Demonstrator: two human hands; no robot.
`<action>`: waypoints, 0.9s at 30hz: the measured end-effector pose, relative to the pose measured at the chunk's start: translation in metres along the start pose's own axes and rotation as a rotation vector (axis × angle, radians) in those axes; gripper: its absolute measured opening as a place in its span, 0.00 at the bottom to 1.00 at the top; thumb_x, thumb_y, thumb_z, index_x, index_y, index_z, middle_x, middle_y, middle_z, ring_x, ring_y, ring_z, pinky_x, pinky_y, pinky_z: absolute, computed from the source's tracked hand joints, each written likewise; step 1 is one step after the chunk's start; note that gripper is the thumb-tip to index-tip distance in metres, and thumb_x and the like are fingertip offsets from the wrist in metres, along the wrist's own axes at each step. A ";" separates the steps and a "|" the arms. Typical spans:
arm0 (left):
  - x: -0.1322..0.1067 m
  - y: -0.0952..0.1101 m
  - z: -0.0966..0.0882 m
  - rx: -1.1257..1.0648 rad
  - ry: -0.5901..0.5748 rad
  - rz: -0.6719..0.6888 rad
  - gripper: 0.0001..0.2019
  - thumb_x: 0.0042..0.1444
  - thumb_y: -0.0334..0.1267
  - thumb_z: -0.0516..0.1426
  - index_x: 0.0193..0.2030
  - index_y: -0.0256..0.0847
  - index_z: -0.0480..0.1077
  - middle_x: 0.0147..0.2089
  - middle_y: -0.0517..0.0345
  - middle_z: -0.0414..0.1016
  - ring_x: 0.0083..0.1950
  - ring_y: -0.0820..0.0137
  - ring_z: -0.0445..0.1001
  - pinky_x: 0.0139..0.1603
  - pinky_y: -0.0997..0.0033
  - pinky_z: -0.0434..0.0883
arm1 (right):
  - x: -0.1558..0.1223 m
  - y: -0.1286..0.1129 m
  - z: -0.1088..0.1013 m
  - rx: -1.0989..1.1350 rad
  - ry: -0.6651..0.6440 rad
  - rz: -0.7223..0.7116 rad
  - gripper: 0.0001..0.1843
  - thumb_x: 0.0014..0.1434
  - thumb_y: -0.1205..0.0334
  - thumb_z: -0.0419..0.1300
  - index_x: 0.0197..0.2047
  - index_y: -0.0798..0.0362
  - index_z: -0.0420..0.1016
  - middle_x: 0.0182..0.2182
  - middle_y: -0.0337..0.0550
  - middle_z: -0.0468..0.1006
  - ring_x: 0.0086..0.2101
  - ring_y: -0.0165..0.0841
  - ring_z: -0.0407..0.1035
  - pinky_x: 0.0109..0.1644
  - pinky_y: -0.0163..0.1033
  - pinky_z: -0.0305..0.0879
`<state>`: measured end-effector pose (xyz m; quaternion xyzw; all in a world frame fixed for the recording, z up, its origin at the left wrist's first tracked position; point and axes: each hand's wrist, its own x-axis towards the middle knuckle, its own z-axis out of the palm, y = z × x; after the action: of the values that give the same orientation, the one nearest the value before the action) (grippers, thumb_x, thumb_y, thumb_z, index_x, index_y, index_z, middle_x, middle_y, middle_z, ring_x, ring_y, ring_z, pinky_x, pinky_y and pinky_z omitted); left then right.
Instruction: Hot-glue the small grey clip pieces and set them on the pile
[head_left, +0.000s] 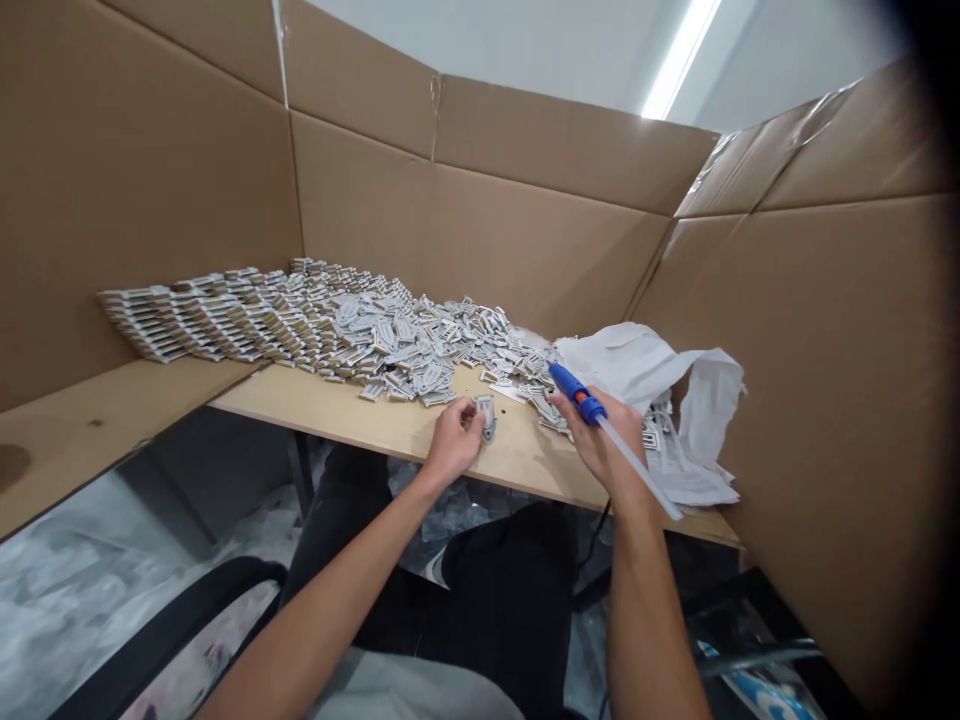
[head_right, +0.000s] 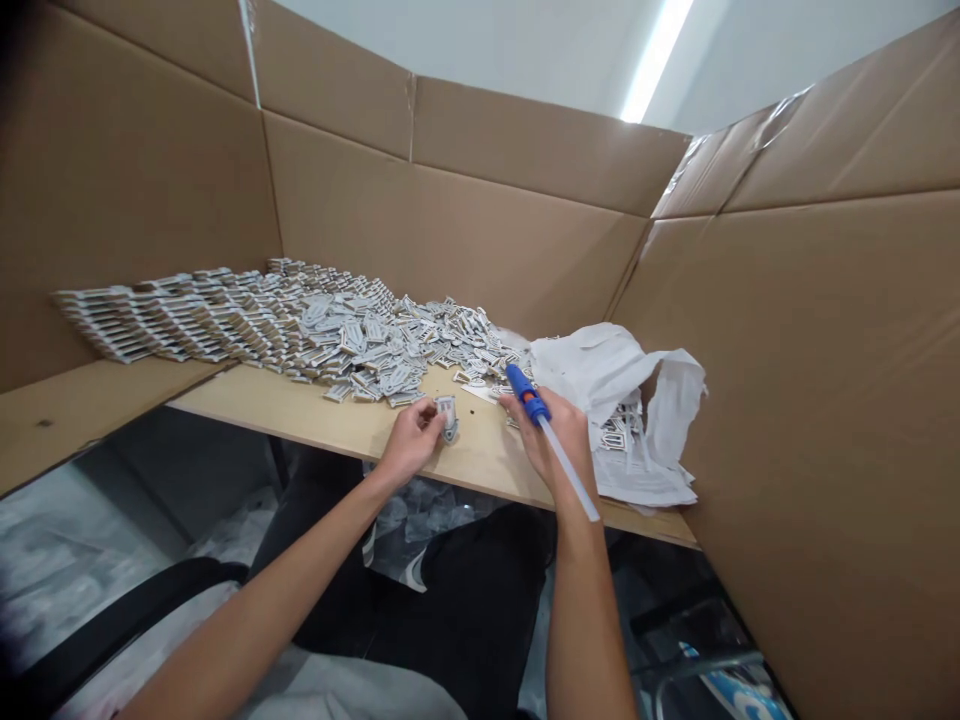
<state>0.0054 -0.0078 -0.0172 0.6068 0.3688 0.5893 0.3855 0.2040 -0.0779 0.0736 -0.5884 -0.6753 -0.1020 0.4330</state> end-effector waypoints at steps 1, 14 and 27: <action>-0.001 0.002 -0.003 -0.010 -0.027 0.007 0.08 0.56 0.42 0.60 0.31 0.40 0.71 0.32 0.56 0.75 0.35 0.67 0.73 0.38 0.69 0.69 | 0.000 0.003 0.000 -0.001 0.007 0.009 0.29 0.64 0.33 0.55 0.26 0.50 0.67 0.23 0.42 0.73 0.25 0.33 0.62 0.32 0.37 0.54; 0.163 0.061 -0.118 0.568 0.330 0.139 0.07 0.46 0.33 0.63 0.31 0.40 0.70 0.32 0.55 0.75 0.34 0.66 0.74 0.40 0.68 0.69 | 0.002 0.006 0.011 0.138 -0.046 0.024 0.25 0.66 0.39 0.57 0.28 0.51 0.71 0.27 0.42 0.77 0.28 0.33 0.67 0.34 0.37 0.56; 0.282 0.052 -0.102 1.285 0.039 -0.135 0.18 0.47 0.31 0.63 0.46 0.24 0.75 0.47 0.32 0.78 0.52 0.51 0.76 0.53 0.62 0.71 | 0.002 0.010 0.000 0.114 -0.013 -0.006 0.27 0.66 0.37 0.56 0.26 0.51 0.68 0.24 0.39 0.73 0.26 0.31 0.63 0.32 0.35 0.54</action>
<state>-0.0874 0.2275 0.1518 0.6811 0.6925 0.2364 -0.0251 0.2131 -0.0733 0.0711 -0.5612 -0.6847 -0.0607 0.4610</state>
